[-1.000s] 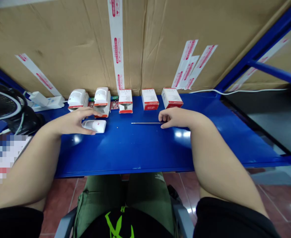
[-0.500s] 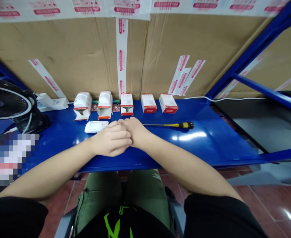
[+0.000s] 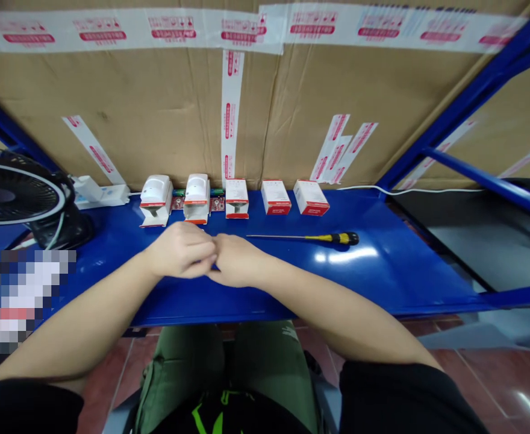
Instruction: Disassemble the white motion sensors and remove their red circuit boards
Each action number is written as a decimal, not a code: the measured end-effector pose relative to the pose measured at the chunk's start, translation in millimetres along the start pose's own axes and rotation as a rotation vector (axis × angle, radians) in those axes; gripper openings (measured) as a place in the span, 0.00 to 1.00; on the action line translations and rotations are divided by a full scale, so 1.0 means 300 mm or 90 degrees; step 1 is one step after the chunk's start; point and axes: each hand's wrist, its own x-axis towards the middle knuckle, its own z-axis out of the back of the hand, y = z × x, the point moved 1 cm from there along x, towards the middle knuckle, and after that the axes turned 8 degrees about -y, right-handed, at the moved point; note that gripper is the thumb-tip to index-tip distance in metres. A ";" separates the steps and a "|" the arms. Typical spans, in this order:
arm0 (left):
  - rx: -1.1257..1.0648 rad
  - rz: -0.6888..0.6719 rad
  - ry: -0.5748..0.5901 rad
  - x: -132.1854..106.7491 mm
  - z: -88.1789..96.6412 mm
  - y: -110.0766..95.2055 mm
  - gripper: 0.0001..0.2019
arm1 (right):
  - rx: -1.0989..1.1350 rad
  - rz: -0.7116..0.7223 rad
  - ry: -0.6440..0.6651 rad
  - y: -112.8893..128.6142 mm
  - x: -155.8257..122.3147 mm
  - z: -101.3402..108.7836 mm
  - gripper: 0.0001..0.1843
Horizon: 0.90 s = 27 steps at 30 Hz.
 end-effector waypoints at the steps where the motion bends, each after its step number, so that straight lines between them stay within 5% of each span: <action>1: 0.015 0.032 -0.016 -0.013 0.026 0.029 0.17 | -0.004 0.013 -0.012 -0.002 0.028 0.000 0.10; 5: 0.072 0.172 -0.109 -0.067 0.111 0.139 0.18 | -0.062 0.024 -0.064 0.005 0.162 -0.038 0.26; 9: 0.115 0.254 -0.132 -0.105 0.118 0.207 0.08 | -0.123 0.004 0.026 0.018 0.230 -0.078 0.21; 12: 0.094 0.299 -0.099 -0.125 0.087 0.221 0.08 | -0.106 -0.010 0.048 -0.005 0.206 -0.046 0.17; 16: -0.023 0.273 -0.013 -0.132 0.048 0.201 0.07 | -0.018 -0.062 0.026 -0.084 0.135 0.024 0.25; 22: -0.096 0.261 0.060 -0.124 0.041 0.186 0.06 | -0.046 -0.027 0.039 -0.137 0.079 0.018 0.25; 27: -0.126 0.282 0.055 -0.137 0.043 0.189 0.24 | 0.036 0.018 -0.069 -0.144 0.057 0.081 0.27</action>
